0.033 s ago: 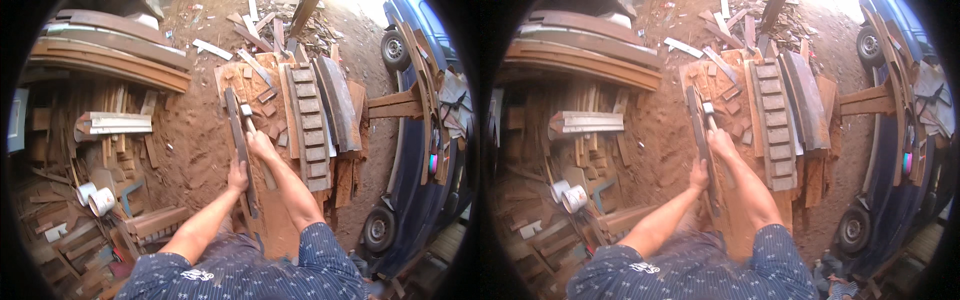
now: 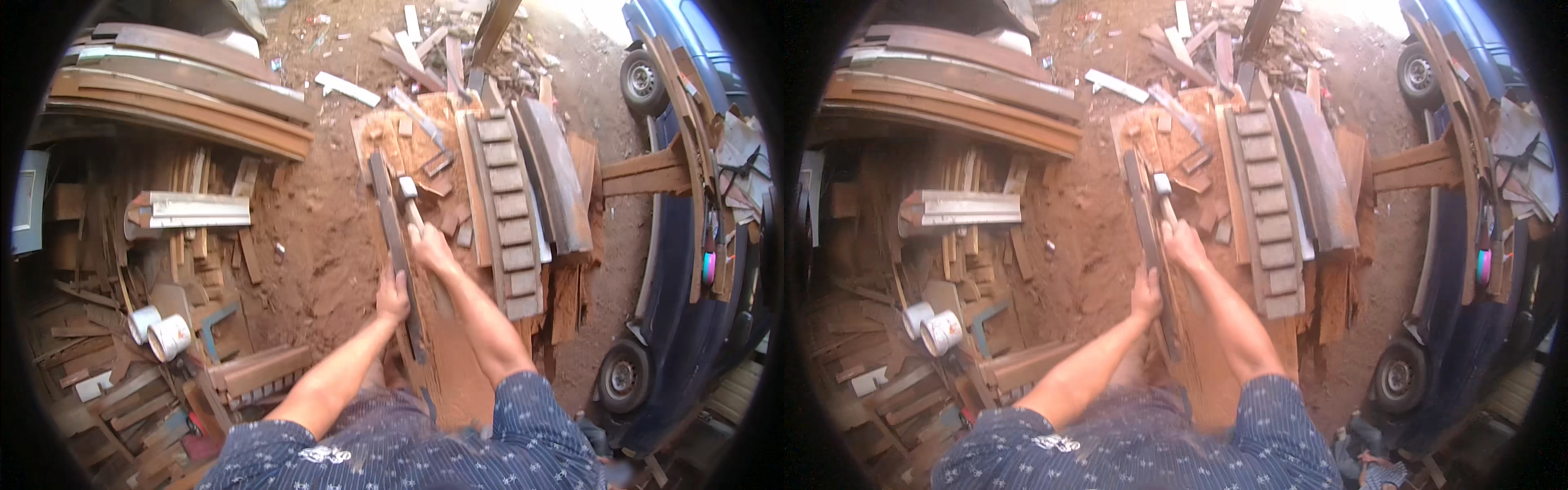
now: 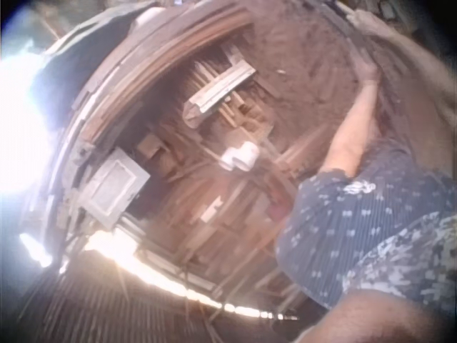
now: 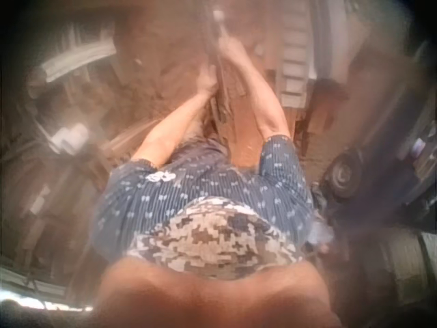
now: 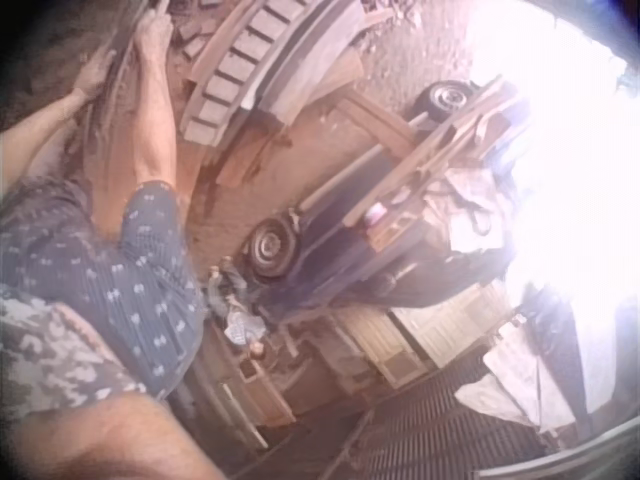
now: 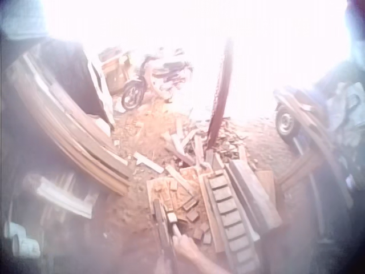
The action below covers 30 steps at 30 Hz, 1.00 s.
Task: The person uses a circular saw to cut a long wooden plank into smaller sections. They then use a hammer to split the cut pieces into thinner strips. The person handles the wood and tools directly, working in an outdoor area with scattered debris.
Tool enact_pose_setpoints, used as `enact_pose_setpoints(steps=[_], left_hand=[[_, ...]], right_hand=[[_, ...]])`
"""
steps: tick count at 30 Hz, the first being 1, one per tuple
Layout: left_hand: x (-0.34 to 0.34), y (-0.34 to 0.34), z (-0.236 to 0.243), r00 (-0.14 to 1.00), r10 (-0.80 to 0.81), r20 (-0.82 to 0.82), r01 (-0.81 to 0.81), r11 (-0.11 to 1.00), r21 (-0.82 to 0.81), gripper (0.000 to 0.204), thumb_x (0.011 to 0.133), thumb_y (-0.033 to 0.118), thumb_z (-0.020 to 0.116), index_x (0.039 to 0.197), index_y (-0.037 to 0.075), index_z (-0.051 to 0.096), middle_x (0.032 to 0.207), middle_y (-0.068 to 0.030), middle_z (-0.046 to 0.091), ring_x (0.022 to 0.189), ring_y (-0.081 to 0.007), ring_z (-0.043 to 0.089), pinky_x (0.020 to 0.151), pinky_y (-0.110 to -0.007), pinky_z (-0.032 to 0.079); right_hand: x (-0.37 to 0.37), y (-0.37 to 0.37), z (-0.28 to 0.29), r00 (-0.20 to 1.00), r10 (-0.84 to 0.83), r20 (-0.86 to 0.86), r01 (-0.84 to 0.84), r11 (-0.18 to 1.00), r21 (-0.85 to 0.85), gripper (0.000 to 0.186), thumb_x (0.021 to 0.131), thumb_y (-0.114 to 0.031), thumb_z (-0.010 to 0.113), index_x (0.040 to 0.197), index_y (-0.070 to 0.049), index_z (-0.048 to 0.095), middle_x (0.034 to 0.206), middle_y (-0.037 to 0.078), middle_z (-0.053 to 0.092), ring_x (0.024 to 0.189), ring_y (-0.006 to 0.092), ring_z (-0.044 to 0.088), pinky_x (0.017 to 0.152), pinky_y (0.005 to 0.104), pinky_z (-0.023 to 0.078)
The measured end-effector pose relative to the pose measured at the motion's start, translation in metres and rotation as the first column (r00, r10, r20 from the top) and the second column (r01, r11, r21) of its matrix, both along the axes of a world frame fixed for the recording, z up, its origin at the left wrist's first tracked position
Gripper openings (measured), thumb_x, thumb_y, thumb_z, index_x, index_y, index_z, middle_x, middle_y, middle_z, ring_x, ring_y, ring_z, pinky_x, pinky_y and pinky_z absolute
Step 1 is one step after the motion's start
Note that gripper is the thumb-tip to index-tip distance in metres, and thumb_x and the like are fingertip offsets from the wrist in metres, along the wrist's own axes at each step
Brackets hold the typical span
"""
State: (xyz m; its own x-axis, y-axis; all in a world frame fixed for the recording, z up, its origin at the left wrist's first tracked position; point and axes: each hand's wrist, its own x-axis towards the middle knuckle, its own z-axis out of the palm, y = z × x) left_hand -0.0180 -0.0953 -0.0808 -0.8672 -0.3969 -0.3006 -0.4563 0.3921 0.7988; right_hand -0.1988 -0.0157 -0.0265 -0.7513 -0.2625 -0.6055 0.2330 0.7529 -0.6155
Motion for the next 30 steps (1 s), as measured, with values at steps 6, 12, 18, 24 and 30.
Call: enact_pose_setpoints(steps=[6,12,18,24,30], left_hand=[[0.001,0.007,0.009,0.996,0.082,0.025,-0.083,0.996,0.012,0.063,0.109,0.045,0.033,0.161,0.011,0.030,0.146,-0.0240,0.050,0.132,-0.0456,0.050,0.108,-0.048,0.042],[-0.012,0.007,0.013,0.992,0.003,0.122,-0.021,0.989,0.146,0.085,0.101,0.052,0.055,0.165,0.014,0.014,0.158,-0.0246,0.037,0.143,-0.0431,0.042,0.116,-0.047,0.039],[-0.007,0.005,0.024,0.985,0.092,-0.149,-0.050,0.964,0.262,0.104,0.078,0.011,0.070,0.165,0.007,0.013,0.155,-0.0188,0.042,0.139,-0.0280,0.047,0.113,-0.035,0.041],[-0.010,-0.055,0.090,0.988,0.144,-0.053,-0.100,0.865,0.492,0.085,0.080,0.004,0.061,0.159,0.004,0.030,0.133,-0.0091,0.057,0.107,-0.0167,0.059,0.094,-0.031,0.051],[0.033,-0.057,0.154,0.993,0.048,0.112,-0.111,0.729,0.675,0.073,0.080,0.004,0.059,0.150,0.003,0.040,0.125,-0.0100,0.060,0.103,-0.0180,0.060,0.091,-0.032,0.053]], right_hand=[[0.004,-0.010,0.036,0.956,-0.226,-0.184,0.172,0.947,-0.269,0.055,0.103,-0.045,0.053,0.113,0.009,0.062,0.102,0.038,0.068,0.104,0.0525,0.066,0.089,0.0545,0.052],[0.009,0.010,-0.005,0.997,-0.039,-0.072,0.033,0.996,-0.088,0.052,0.102,-0.044,0.054,0.119,0.005,0.062,0.104,0.034,0.069,0.104,0.0497,0.067,0.089,0.0535,0.052],[0.130,0.103,0.011,0.977,-0.035,-0.209,0.037,0.999,0.005,0.047,0.096,-0.039,0.066,0.128,-0.005,0.063,0.109,0.027,0.070,0.105,0.0444,0.067,0.089,0.0515,0.053],[0.249,0.211,-0.013,0.917,0.091,-0.389,0.021,0.961,0.274,0.055,0.088,-0.034,0.075,0.129,-0.001,0.059,0.116,0.024,0.067,0.107,0.0425,0.066,0.090,0.0509,0.054],[0.254,0.175,0.013,0.795,-0.364,0.485,0.508,0.837,-0.204,0.074,0.096,-0.048,0.070,0.145,0.004,0.050,0.141,0.023,0.059,0.128,0.0361,0.059,0.105,0.0423,0.048]])
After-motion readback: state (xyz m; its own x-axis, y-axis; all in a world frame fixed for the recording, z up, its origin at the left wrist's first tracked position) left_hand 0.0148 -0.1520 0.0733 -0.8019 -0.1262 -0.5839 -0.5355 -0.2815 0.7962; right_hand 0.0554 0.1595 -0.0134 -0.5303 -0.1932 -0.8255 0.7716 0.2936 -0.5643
